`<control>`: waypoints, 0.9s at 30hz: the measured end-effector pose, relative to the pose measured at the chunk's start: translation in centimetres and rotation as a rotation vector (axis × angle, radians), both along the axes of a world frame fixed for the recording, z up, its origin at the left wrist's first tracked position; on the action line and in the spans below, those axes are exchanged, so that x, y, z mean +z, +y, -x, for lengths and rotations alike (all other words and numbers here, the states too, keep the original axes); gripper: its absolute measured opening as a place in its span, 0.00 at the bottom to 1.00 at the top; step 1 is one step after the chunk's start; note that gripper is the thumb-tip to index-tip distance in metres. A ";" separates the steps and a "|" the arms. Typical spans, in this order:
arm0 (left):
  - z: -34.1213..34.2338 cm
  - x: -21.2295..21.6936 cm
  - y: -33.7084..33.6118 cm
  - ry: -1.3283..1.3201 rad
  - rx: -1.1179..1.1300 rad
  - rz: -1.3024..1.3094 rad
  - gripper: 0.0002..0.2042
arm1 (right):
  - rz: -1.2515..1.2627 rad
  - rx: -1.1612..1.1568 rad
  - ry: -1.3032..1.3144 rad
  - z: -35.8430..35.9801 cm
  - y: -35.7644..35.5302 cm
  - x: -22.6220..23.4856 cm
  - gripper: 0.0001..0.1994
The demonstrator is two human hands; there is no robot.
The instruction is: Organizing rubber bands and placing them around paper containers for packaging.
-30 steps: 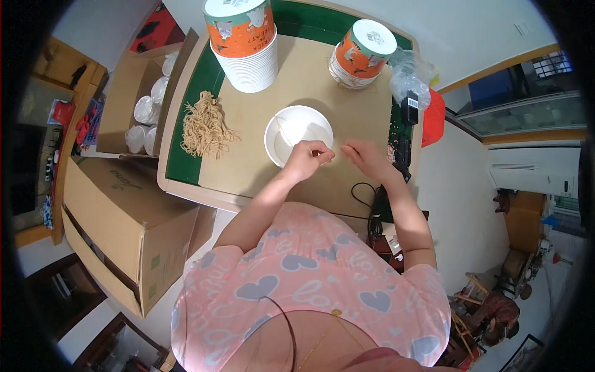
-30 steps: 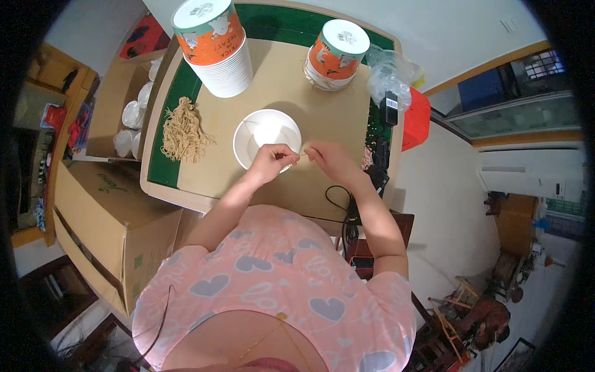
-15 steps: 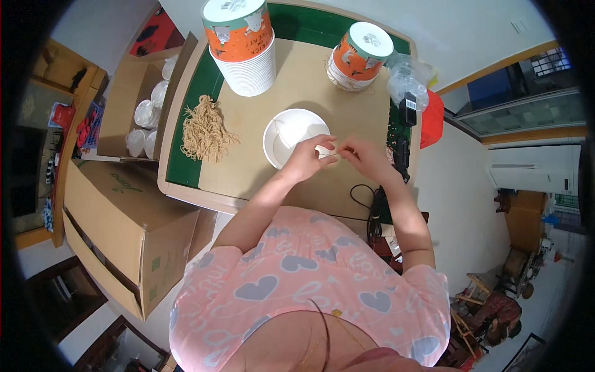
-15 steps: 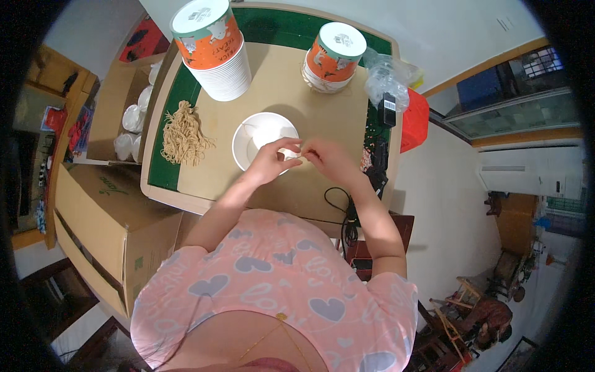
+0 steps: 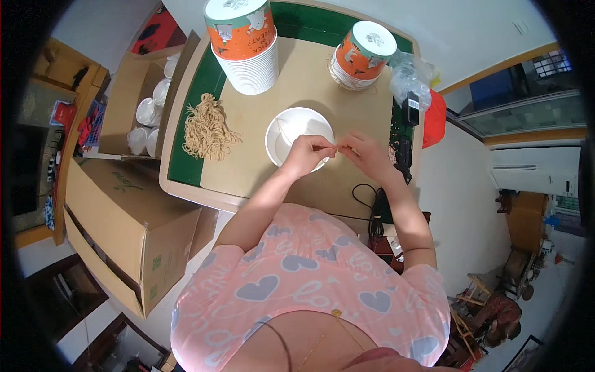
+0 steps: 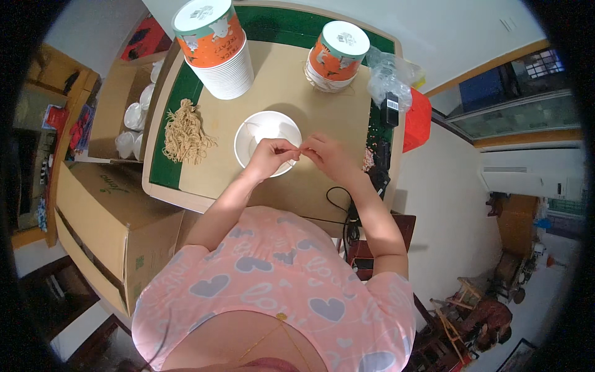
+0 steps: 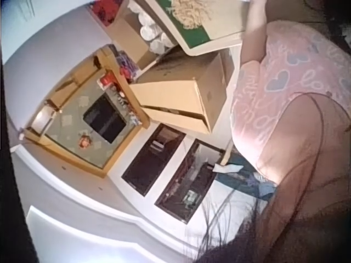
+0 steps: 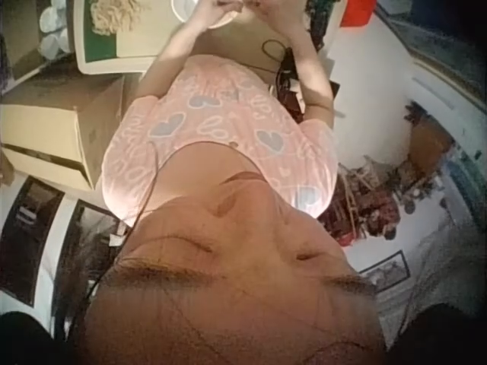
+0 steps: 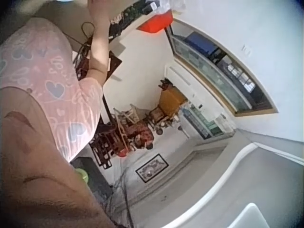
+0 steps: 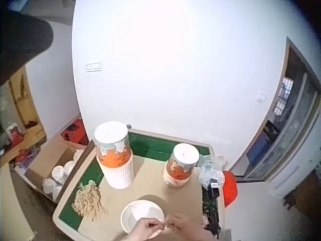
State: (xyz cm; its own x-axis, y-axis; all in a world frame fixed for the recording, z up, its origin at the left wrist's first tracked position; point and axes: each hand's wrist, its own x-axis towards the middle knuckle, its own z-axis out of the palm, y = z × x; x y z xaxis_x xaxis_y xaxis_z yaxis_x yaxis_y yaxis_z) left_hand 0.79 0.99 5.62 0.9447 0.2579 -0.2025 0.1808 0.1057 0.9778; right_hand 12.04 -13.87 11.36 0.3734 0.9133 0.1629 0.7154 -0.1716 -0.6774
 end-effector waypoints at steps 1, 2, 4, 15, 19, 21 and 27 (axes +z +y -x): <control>0.0 0.0 0.0 0.001 0.001 0.000 0.04 | -0.014 0.024 -0.015 -0.2 -0.1 -0.1 0.06; 0.1 0.0 0.0 0.003 -0.002 -0.012 0.04 | -0.029 0.049 -0.031 -0.3 -0.1 -0.2 0.06; 0.1 0.0 0.1 0.005 -0.005 -0.023 0.04 | -0.007 0.032 -0.061 -0.2 0.1 -0.5 0.06; 2.4 5.1 2.5 0.186 -0.233 -0.925 0.04 | 0.124 -0.067 0.101 0.6 1.5 -3.0 0.05; 2.6 6.6 4.4 -0.004 0.008 -0.762 0.06 | 0.131 0.032 -0.070 0.6 2.2 -6.0 0.04; 2.9 4.9 4.9 -0.007 0.056 -1.359 0.09 | 0.162 0.050 -0.102 0.6 2.3 -6.4 0.03; 1.5 -0.6 1.5 0.043 -0.280 -0.883 0.11 | 0.170 0.042 -0.093 0.4 2.0 -6.5 0.03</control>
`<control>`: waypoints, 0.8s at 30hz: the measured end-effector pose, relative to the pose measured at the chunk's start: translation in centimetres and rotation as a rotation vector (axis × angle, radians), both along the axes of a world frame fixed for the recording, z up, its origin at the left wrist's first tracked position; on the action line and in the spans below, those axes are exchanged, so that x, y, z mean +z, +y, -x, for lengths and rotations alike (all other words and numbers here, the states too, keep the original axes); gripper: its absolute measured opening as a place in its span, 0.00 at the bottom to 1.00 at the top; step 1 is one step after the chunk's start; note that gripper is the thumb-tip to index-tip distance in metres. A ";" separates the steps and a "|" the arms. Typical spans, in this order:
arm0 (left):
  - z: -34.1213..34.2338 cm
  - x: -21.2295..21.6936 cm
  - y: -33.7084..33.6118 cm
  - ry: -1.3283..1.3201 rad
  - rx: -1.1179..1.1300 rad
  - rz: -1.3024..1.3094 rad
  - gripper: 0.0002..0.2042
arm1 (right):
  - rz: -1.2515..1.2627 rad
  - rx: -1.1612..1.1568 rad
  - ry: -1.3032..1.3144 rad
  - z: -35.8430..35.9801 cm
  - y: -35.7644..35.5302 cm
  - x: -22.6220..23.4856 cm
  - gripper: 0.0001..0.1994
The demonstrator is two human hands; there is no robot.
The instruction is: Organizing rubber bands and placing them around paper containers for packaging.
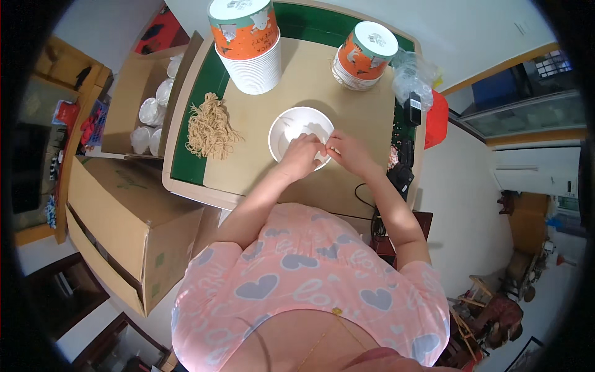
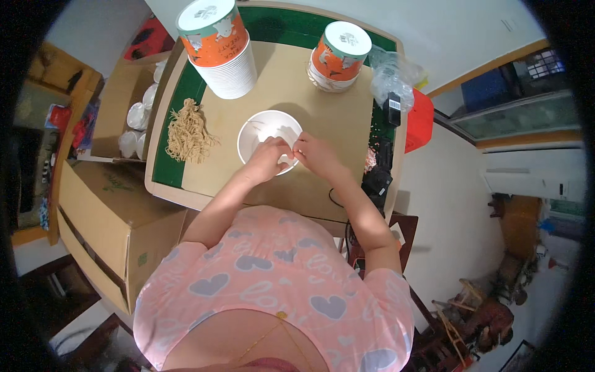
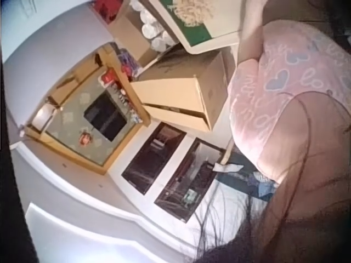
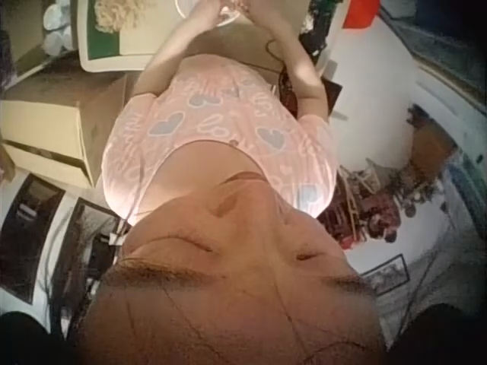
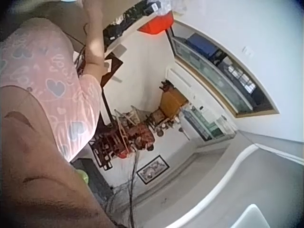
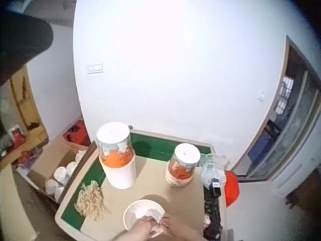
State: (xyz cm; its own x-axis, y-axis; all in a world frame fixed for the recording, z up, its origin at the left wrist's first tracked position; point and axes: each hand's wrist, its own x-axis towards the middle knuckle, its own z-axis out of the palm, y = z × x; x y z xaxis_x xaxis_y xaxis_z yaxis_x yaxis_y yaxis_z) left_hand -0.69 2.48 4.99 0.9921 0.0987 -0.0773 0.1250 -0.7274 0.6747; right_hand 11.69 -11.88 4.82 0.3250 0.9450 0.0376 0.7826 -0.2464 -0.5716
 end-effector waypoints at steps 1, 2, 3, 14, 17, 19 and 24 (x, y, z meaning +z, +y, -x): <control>-0.1 -0.5 -0.3 0.048 0.019 0.032 0.09 | 0.014 -0.012 0.032 0.1 -0.1 0.0 0.03; -0.2 -1.6 -0.5 -0.049 0.034 -0.001 0.06 | 0.028 -0.024 0.064 0.1 -0.2 0.1 0.03; -0.2 -2.4 -0.6 -0.050 0.032 0.003 0.06 | 0.032 -0.026 0.062 0.1 -0.4 -0.1 0.03; -0.2 -4.4 0.1 -0.117 -0.006 0.202 0.09 | -0.039 -0.145 0.225 0.8 -1.0 -0.9 0.05; -0.4 -4.8 -0.4 -0.066 0.066 0.362 0.08 | -0.052 -0.180 0.243 0.8 -1.0 -1.0 0.05; -0.6 -5.7 -0.5 -0.030 0.159 0.544 0.07 | -0.055 -0.169 0.212 0.8 -1.1 -1.1 0.05; -0.7 -4.5 -0.2 0.102 0.317 1.009 0.04 | -0.101 -0.171 0.145 0.9 -1.6 -1.7 0.05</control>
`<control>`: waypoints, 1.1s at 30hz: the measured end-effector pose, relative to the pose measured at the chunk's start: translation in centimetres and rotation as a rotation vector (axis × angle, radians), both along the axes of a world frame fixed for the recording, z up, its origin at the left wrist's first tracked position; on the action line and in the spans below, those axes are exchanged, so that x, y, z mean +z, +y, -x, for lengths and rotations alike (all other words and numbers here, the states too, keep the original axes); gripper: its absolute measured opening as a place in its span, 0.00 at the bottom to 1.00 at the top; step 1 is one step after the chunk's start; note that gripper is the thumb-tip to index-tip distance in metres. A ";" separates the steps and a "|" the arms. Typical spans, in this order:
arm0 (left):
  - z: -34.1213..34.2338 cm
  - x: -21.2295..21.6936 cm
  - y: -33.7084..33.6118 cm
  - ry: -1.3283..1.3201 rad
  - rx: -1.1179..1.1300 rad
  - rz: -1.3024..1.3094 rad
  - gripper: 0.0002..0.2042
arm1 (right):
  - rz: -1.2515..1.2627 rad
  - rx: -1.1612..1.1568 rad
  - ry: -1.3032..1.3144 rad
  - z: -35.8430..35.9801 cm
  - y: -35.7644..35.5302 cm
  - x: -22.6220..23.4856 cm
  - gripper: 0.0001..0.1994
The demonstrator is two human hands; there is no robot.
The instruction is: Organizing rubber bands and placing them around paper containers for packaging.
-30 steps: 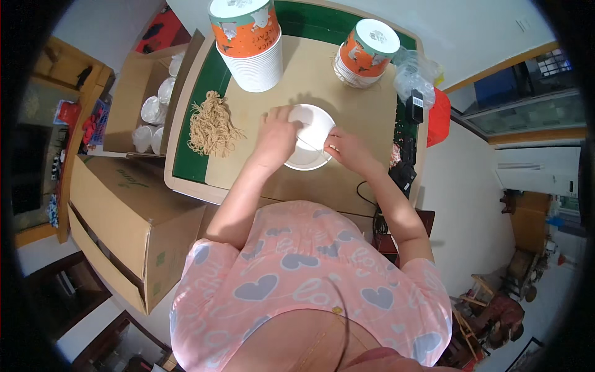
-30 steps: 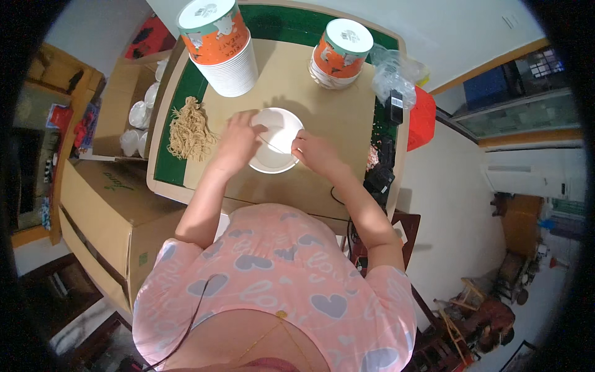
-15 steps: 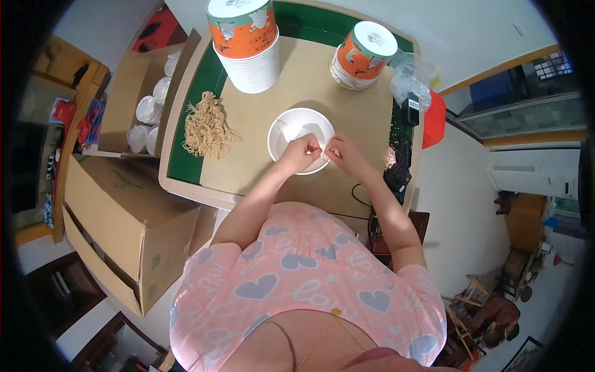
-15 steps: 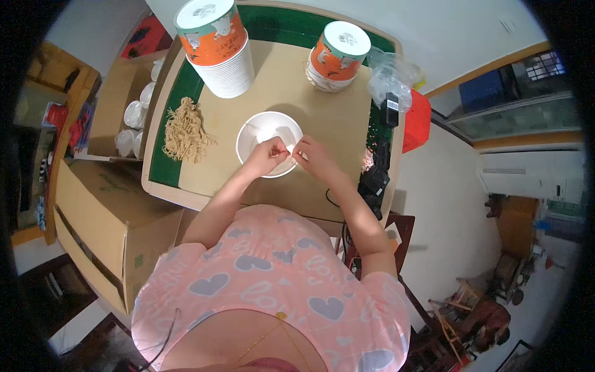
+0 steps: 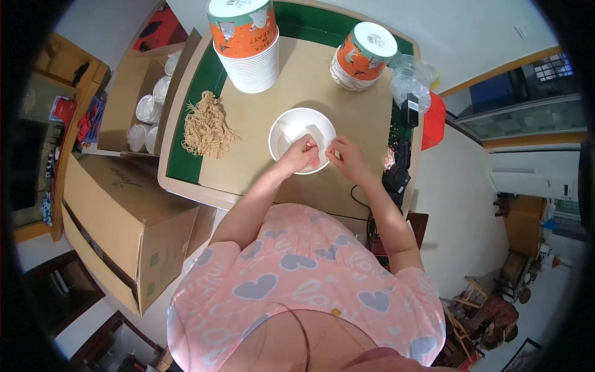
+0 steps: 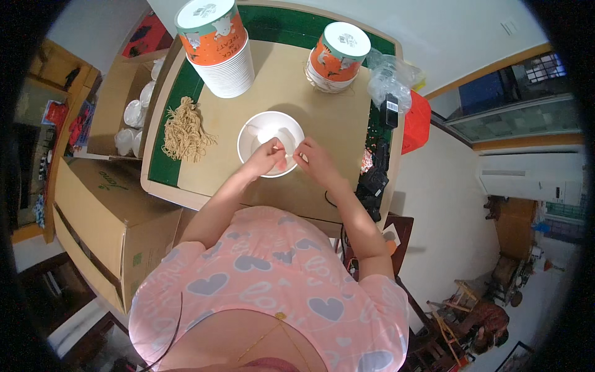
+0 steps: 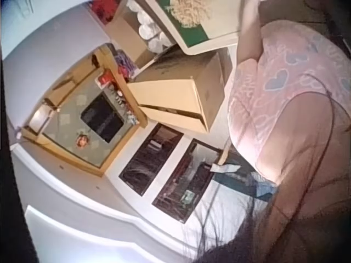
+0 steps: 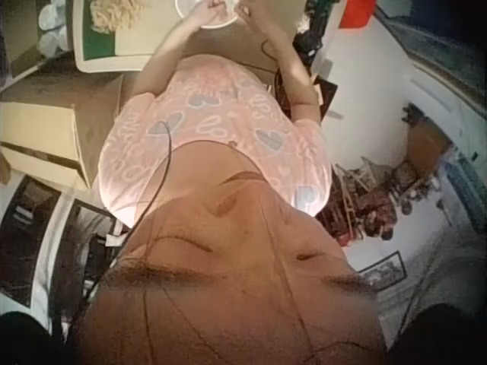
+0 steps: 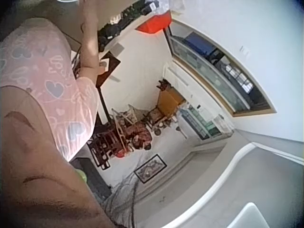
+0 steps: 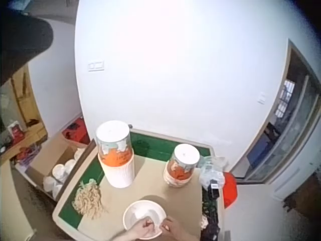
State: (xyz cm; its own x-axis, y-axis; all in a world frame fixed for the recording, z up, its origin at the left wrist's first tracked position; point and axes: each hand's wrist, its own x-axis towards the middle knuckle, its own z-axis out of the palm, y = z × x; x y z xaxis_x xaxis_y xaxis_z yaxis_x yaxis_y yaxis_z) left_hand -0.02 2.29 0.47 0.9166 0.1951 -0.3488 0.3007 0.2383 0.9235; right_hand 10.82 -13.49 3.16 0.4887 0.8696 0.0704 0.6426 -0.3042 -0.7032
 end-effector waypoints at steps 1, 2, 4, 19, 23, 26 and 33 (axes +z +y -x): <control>0.1 0.0 -0.1 -0.001 0.002 0.000 0.04 | -0.009 -0.002 0.015 0.0 0.0 0.0 0.05; 0.1 0.1 -0.3 -0.009 0.003 -0.069 0.04 | -0.018 -0.003 0.030 0.1 0.0 0.0 0.05; 0.4 0.3 -0.3 -0.016 0.003 -0.138 0.04 | -0.011 -0.035 0.085 0.2 0.1 0.2 0.05; 1.2 2.3 -1.1 -0.320 0.026 -0.657 0.07 | -0.106 -0.088 0.447 -0.7 0.8 -1.8 0.05; 1.6 1.9 -0.5 -0.386 -0.064 -0.738 0.08 | -0.088 -0.052 0.357 -0.8 0.8 -1.1 0.05; 1.9 1.4 -0.5 -0.443 -0.049 -0.882 0.10 | -0.109 -0.039 0.378 -0.9 0.9 -1.4 0.05; 1.8 2.6 -1.0 -0.376 -0.179 -1.148 0.14 | 0.030 0.006 0.254 -1.3 0.6 -0.5 0.04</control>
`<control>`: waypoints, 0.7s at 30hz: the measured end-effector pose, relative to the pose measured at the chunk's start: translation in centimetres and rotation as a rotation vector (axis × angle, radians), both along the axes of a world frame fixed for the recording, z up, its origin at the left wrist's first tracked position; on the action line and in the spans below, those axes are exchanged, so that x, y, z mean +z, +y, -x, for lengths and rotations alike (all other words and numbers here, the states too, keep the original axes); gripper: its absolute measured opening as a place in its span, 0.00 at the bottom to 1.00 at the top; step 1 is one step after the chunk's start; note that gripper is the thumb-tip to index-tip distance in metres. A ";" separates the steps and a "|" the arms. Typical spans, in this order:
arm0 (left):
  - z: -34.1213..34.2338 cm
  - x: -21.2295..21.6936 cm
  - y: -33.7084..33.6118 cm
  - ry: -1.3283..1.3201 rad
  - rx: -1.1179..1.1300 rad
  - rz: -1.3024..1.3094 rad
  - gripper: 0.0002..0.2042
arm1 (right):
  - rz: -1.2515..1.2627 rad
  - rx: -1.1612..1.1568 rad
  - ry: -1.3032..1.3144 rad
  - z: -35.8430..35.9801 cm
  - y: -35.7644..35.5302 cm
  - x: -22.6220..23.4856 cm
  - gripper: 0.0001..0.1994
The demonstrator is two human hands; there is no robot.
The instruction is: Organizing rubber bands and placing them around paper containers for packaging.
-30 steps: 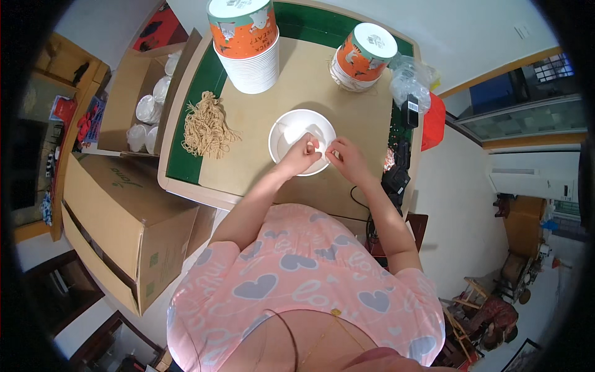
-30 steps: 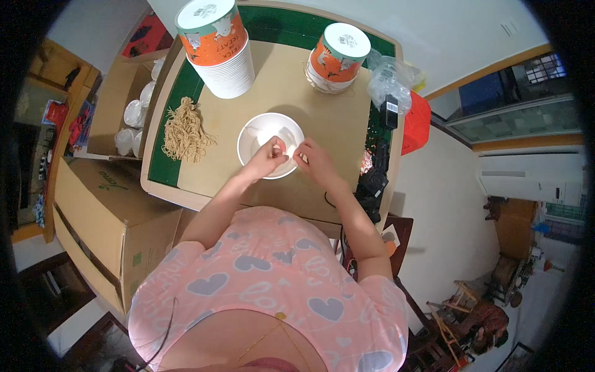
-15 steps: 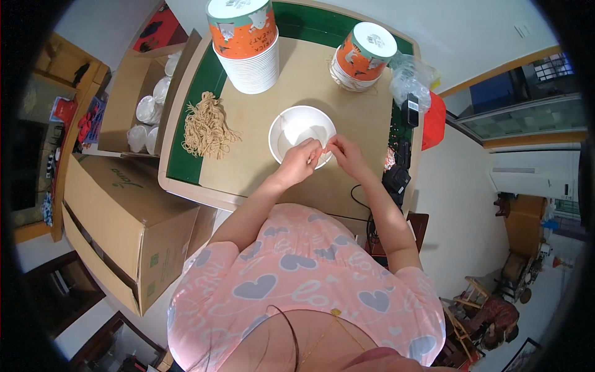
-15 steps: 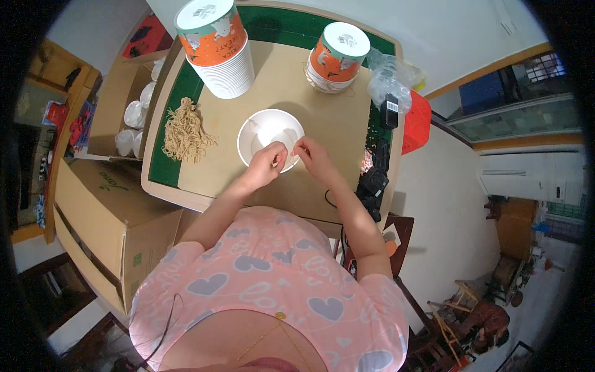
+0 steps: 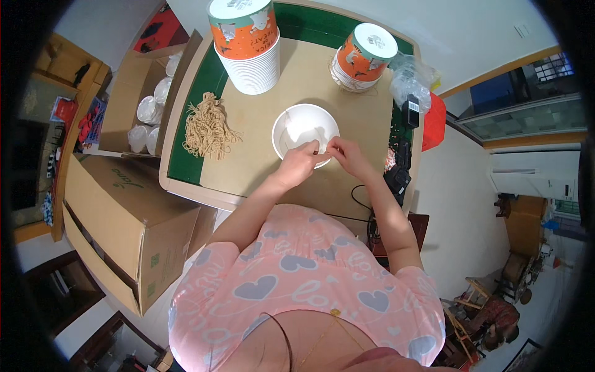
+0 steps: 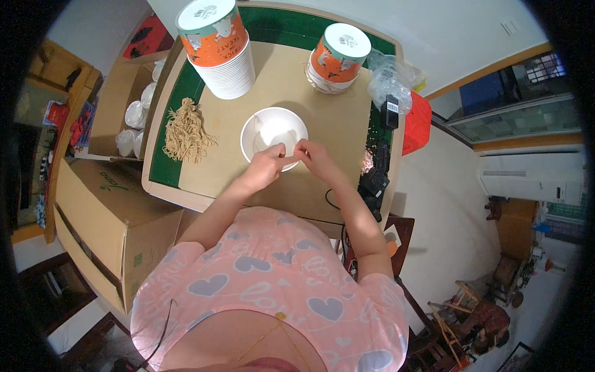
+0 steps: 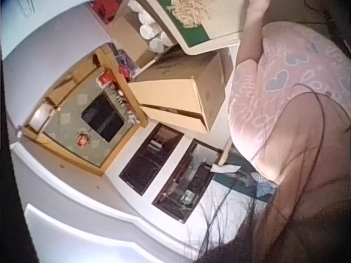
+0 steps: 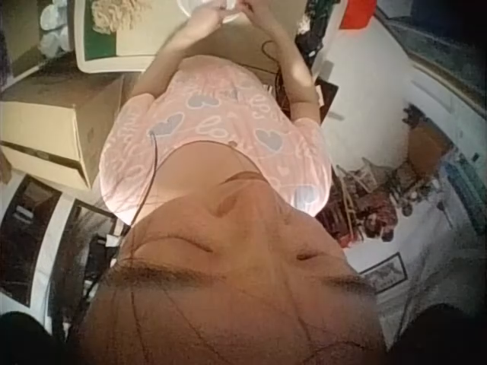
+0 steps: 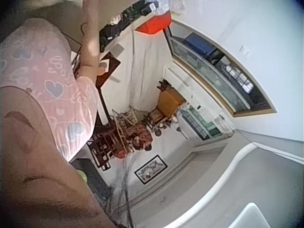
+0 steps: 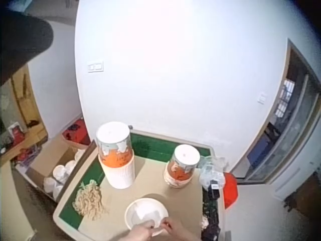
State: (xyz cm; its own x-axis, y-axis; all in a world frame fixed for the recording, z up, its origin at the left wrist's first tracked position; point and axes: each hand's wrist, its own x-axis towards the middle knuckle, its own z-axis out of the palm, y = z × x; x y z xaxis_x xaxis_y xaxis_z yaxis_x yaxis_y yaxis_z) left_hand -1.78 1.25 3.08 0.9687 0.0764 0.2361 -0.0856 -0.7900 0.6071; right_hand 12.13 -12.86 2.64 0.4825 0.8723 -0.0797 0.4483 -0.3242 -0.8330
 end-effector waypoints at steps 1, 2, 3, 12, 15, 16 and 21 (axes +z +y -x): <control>-0.1 0.1 -0.1 0.000 0.001 0.001 0.14 | 0.015 0.003 -0.018 0.0 -0.1 -0.1 0.04; -0.4 0.1 -0.3 -0.007 -0.004 -0.092 0.14 | 0.030 0.005 -0.035 0.0 -0.2 -0.2 0.03; -0.6 0.1 -0.3 -0.014 -0.009 -0.185 0.13 | 0.030 0.006 -0.035 0.1 -0.2 -0.2 0.03; -1.3 -1.7 0.0 0.197 0.148 0.642 0.08 | -0.091 -0.073 -0.097 2.4 -0.7 0.5 0.04; -1.9 -0.5 0.7 0.529 0.272 1.283 0.08 | -0.152 -0.262 -0.065 4.0 -0.6 0.8 0.04; -1.9 -0.3 0.7 0.581 0.327 1.562 0.08 | -0.195 -0.354 -0.060 4.4 -0.5 0.2 0.04; -1.9 -1.2 0.7 0.608 0.313 1.693 0.07 | -0.299 -0.598 -0.001 6.5 0.0 -1.1 0.04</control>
